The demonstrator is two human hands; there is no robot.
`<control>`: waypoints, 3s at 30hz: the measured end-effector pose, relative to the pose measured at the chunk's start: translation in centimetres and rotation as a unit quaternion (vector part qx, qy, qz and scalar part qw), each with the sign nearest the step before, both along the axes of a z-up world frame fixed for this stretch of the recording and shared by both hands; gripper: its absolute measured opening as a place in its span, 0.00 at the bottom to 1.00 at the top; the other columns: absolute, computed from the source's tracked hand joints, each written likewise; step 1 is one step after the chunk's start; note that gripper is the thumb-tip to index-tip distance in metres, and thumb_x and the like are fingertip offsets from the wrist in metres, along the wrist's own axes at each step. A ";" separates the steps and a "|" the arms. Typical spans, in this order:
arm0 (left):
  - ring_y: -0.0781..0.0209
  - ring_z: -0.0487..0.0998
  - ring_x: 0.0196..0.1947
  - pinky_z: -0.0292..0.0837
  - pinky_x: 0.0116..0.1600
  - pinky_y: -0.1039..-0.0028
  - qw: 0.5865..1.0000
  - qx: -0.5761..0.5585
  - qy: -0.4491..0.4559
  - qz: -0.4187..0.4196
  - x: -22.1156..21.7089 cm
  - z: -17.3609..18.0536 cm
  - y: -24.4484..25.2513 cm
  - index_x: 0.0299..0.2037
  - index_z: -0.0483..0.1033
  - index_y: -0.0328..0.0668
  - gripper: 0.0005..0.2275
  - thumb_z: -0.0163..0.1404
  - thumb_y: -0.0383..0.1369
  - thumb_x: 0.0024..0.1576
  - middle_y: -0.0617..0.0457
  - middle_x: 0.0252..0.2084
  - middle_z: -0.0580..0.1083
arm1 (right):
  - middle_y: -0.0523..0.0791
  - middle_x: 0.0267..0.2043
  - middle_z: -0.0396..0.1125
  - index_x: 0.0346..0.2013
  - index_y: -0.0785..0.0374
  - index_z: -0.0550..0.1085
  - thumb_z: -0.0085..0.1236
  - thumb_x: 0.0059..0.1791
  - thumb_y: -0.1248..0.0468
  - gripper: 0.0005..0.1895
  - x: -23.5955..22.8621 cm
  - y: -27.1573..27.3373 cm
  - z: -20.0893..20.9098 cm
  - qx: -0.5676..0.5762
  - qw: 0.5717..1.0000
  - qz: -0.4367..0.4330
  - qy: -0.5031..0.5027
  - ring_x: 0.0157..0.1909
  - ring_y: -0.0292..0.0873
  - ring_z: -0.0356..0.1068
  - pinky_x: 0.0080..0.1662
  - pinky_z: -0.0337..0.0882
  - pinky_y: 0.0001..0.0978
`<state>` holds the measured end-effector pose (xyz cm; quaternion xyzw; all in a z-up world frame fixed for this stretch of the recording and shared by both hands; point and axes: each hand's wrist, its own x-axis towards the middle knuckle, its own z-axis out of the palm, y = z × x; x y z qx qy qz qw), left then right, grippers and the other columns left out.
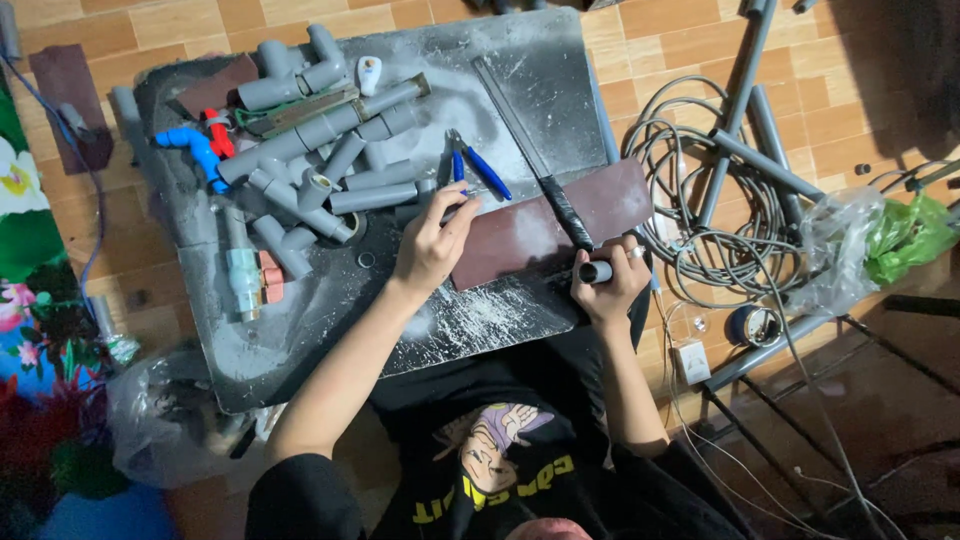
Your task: Sanding and marking PVC pipe segments and fittings for assembly.
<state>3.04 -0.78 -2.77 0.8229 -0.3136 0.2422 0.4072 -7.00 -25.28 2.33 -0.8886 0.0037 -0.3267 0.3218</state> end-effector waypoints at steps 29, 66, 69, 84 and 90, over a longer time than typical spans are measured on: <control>0.55 0.72 0.63 0.42 0.75 0.35 0.973 0.143 0.060 -0.172 -0.3 0.9 0.5 0.45 0.85 0.48 0.21 0.71 0.48 0.46 0.54 0.54 0.78 | 0.54 0.54 0.69 0.51 0.65 0.68 0.60 0.51 0.74 0.15 1.8 -1.4 -0.9 0.679 0.700 0.157 0.154 0.46 0.49 0.73 0.53 0.75 0.46; 0.56 0.71 0.63 0.41 0.74 0.39 0.977 0.117 0.098 -0.151 -0.7 0.3 0.2 0.42 0.86 0.45 0.13 0.66 0.42 0.53 0.55 0.54 0.78 | 0.51 0.30 0.72 0.39 0.72 0.73 0.62 0.55 0.64 0.11 2.5 0.3 -0.8 0.540 0.827 -0.013 0.156 0.24 0.44 0.73 0.29 0.74 0.33; 0.58 0.71 0.64 0.41 0.75 0.41 0.976 0.118 0.105 -0.149 -0.6 1.0 0.3 0.43 0.86 0.45 0.12 0.65 0.41 0.56 0.57 0.53 0.78 | 0.48 0.25 0.69 0.33 0.68 0.70 0.61 0.55 0.63 0.13 2.5 0.1 -1.7 0.571 0.808 -0.019 0.147 0.20 0.42 0.69 0.25 0.70 0.33; 0.58 0.71 0.62 0.43 0.72 0.41 0.977 0.122 0.086 -0.151 -0.2 3.2 0.5 0.43 0.84 0.43 0.12 0.63 0.37 0.52 0.54 0.52 0.77 | 0.40 0.22 0.59 0.30 0.60 0.65 0.62 0.55 0.56 0.18 2.1 -0.6 -3.8 0.601 0.789 -0.078 0.098 0.17 0.33 0.57 0.19 0.56 0.25; 0.67 0.79 0.57 0.48 0.71 0.55 0.996 0.056 0.019 -0.064 -2.0 -2.2 -0.7 0.43 0.84 0.51 0.08 0.60 0.23 0.61 0.65 0.52 0.78 | 0.42 0.32 0.67 0.33 0.65 0.72 0.64 0.52 0.58 0.14 2.6 0.5 -1.5 0.430 0.894 0.031 0.125 0.27 0.34 0.67 0.27 0.69 0.27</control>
